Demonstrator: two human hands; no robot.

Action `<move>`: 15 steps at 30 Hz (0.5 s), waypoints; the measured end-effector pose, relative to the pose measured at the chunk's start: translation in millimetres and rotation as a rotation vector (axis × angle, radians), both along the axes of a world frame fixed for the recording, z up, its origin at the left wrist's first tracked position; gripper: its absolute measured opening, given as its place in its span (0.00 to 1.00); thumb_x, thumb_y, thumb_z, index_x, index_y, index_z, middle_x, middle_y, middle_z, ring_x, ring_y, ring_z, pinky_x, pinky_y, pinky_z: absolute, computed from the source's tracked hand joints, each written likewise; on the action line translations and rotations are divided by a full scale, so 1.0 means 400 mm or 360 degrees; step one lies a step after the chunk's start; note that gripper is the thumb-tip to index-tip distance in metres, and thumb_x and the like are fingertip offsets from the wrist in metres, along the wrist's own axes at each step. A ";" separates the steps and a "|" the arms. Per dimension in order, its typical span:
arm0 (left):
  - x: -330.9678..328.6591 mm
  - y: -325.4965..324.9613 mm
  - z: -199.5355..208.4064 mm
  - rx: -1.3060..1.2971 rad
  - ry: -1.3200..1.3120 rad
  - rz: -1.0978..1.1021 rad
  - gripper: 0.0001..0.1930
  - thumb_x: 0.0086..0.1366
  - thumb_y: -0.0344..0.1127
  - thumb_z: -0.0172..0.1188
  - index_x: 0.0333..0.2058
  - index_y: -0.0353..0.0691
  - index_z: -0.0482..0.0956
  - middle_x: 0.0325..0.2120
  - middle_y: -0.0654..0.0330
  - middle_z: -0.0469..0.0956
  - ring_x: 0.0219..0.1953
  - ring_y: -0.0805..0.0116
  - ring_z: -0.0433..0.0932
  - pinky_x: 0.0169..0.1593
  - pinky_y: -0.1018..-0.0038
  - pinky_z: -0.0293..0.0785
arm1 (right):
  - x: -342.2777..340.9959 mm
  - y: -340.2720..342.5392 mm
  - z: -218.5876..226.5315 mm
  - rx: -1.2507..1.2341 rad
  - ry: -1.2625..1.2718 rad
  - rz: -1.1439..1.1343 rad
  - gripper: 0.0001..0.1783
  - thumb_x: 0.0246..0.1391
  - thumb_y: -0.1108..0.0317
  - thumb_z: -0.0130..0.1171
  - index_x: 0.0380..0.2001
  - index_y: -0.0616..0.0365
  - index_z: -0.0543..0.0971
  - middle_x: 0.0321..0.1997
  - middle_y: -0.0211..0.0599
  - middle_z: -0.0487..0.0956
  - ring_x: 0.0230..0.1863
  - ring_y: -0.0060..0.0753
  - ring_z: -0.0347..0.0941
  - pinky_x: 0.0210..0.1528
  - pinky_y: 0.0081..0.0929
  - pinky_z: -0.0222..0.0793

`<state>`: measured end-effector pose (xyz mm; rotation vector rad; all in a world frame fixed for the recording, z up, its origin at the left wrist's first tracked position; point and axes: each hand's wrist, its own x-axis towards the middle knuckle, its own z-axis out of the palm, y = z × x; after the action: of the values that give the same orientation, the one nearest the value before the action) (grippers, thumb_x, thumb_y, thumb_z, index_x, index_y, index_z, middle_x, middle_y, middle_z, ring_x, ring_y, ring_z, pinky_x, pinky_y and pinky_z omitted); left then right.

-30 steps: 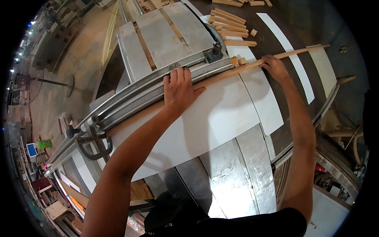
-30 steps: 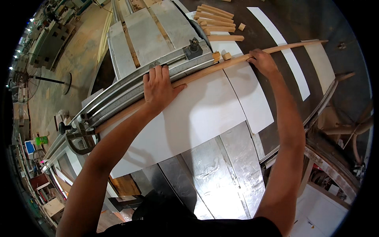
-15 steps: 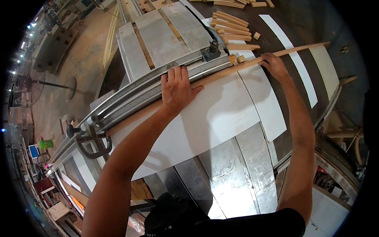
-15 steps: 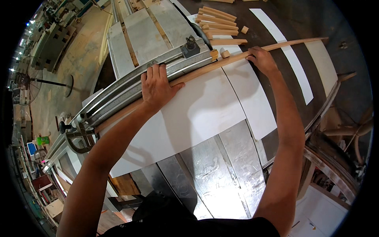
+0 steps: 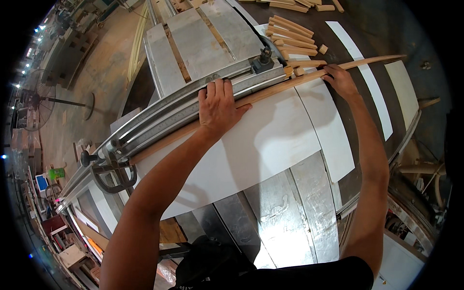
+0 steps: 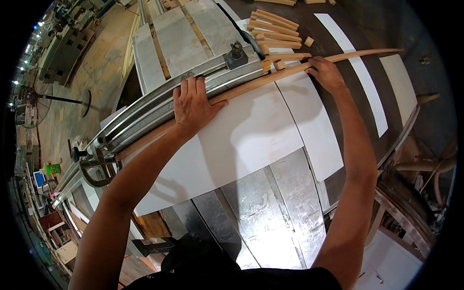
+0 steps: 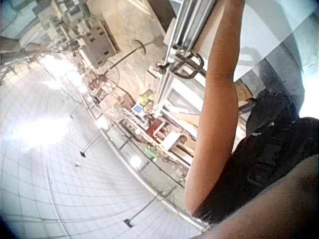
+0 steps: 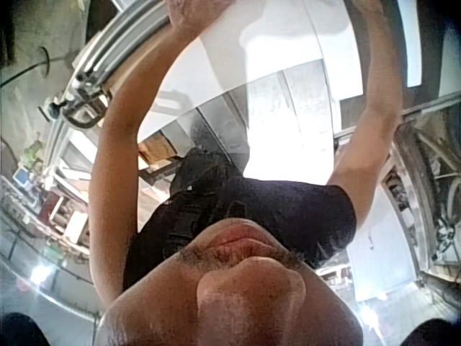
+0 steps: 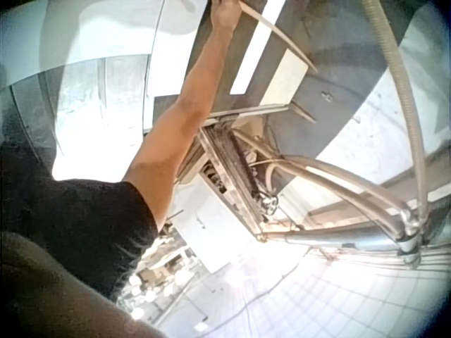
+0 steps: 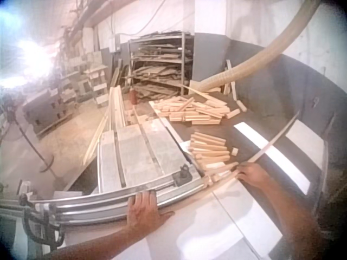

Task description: The person uses a table saw to cut long wooden dowels into shorter segments. They feed the dowels through the saw one by one, collecting the cut pieces and stacking them on the table. The person also retrieves more dowels from a plastic-wrapped bundle on the floor and uses a yellow air blower to clear sawdust from the machine.

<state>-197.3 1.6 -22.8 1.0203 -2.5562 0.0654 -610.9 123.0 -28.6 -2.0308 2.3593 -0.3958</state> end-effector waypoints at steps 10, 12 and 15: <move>0.000 -0.002 0.001 0.0006 -0.0032 0.0021 0.43 0.42 0.64 0.76 0.47 0.35 0.77 0.40 0.59 0.72 0.45 0.61 0.71 0.48 0.65 0.64 | 0.005 0.000 0.002 -0.0044 0.0008 0.0006 0.20 0.56 0.66 0.68 0.50 0.63 0.81 0.52 0.45 0.81 0.52 0.50 0.79 0.55 0.39 0.76; -0.001 -0.002 0.002 -0.0013 -0.0042 0.0028 0.43 0.42 0.64 0.76 0.47 0.35 0.77 0.40 0.59 0.71 0.45 0.61 0.71 0.48 0.65 0.64 | 0.003 -0.002 -0.002 -0.0044 0.0017 -0.0003 0.20 0.55 0.67 0.69 0.49 0.64 0.81 0.52 0.45 0.81 0.51 0.50 0.79 0.53 0.38 0.77; -0.002 -0.003 0.002 0.0015 -0.0061 0.0038 0.43 0.42 0.65 0.75 0.47 0.36 0.77 0.39 0.59 0.71 0.45 0.62 0.71 0.47 0.65 0.64 | -0.003 -0.005 -0.005 -0.0031 0.0012 0.0009 0.21 0.54 0.67 0.69 0.49 0.64 0.81 0.52 0.45 0.81 0.50 0.50 0.79 0.52 0.38 0.77</move>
<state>-198.2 0.3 -22.2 1.0635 -2.5811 0.0802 -612.0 121.0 -30.5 -2.0503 2.3626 -0.4137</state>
